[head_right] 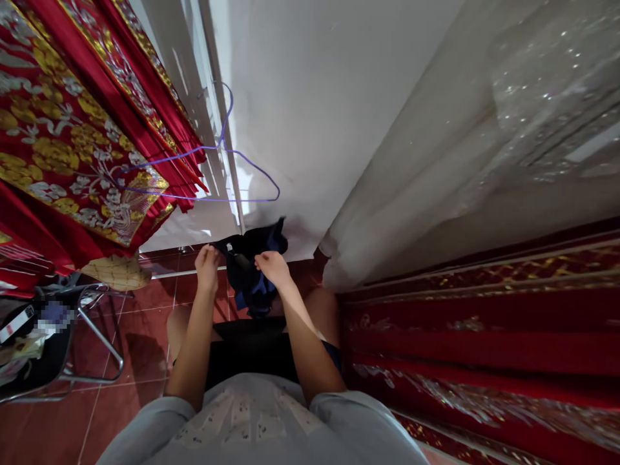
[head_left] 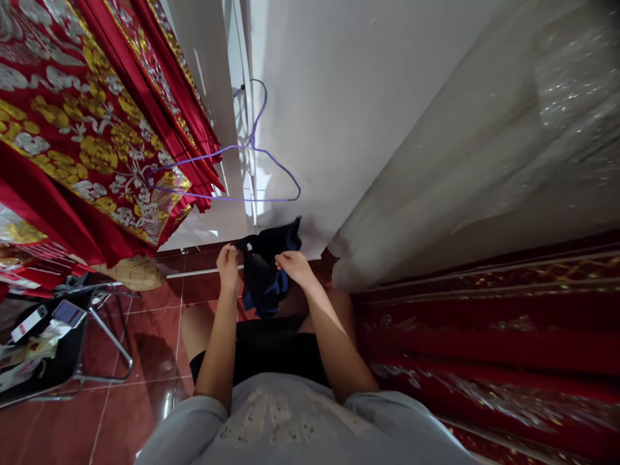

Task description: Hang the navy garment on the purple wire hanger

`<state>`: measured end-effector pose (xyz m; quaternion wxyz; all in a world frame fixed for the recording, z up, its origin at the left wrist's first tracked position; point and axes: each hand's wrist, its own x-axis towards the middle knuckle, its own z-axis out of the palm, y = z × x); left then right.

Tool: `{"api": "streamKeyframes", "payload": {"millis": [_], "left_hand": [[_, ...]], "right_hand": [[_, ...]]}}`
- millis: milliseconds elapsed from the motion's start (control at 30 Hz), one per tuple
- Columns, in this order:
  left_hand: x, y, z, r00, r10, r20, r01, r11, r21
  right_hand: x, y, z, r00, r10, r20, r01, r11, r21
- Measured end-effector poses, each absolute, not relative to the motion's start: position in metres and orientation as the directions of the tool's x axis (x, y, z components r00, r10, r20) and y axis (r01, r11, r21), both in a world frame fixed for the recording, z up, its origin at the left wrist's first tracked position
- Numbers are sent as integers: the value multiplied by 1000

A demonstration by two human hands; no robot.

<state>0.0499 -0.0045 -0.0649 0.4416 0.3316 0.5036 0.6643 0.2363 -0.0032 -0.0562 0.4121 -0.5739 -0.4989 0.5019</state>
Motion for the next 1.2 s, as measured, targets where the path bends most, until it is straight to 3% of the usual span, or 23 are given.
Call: {"api": "streamKeyframes", "payload": {"millis": [100, 200, 333, 400, 467, 533, 633, 733, 867, 933, 1000, 1100, 1200], "left_hand": [[71, -12, -36, -197, 962, 191, -132, -219, 967], [83, -24, -10, -87, 940, 331, 46, -328, 944], [76, -36, 2, -78, 885, 458, 236, -430, 871], [63, -39, -4, 15, 914, 404, 186, -400, 897], [45, -44, -15, 206, 933, 296, 167, -331, 929], [24, -49, -26, 356, 922, 154, 279, -262, 924], [-10, -54, -29, 310, 951, 15, 480, -170, 861], [-34, -56, -13, 186, 981, 45, 463, -129, 877], [-34, -63, 8, 317, 939, 135, 270, -226, 936], [-27, -68, 4, 409, 909, 75, 203, -171, 964], [-21, -72, -9, 439, 896, -70, 185, -14, 983], [-18, -73, -32, 428, 872, -236, 281, 120, 952], [-20, -63, -42, 412, 894, -176, 506, -64, 860]], "right_hand": [[235, -7, -46, -90, 991, -103, 267, -76, -961], [223, -13, -24, -312, 949, 52, 184, 115, -976], [210, -19, 4, -435, 900, 16, 41, 38, -998], [213, -17, 20, -511, 859, -30, 85, 16, -996], [222, -8, 40, -569, 823, 16, 144, 118, -983], [232, 12, 58, -550, 815, 182, 178, 328, -928], [243, 57, 69, -327, 828, 456, 271, 545, -793], [239, 103, 51, -132, 879, 458, 370, 473, -800], [224, 125, 18, -184, 930, 318, 364, 365, -857], [223, 119, 12, -168, 929, 330, 355, 369, -859], [230, 107, 12, -102, 933, 345, 369, 358, -858], [252, 91, 20, -7, 944, 330, 426, 301, -853], [276, 82, 30, 7, 946, 325, 461, 285, -840]]}}
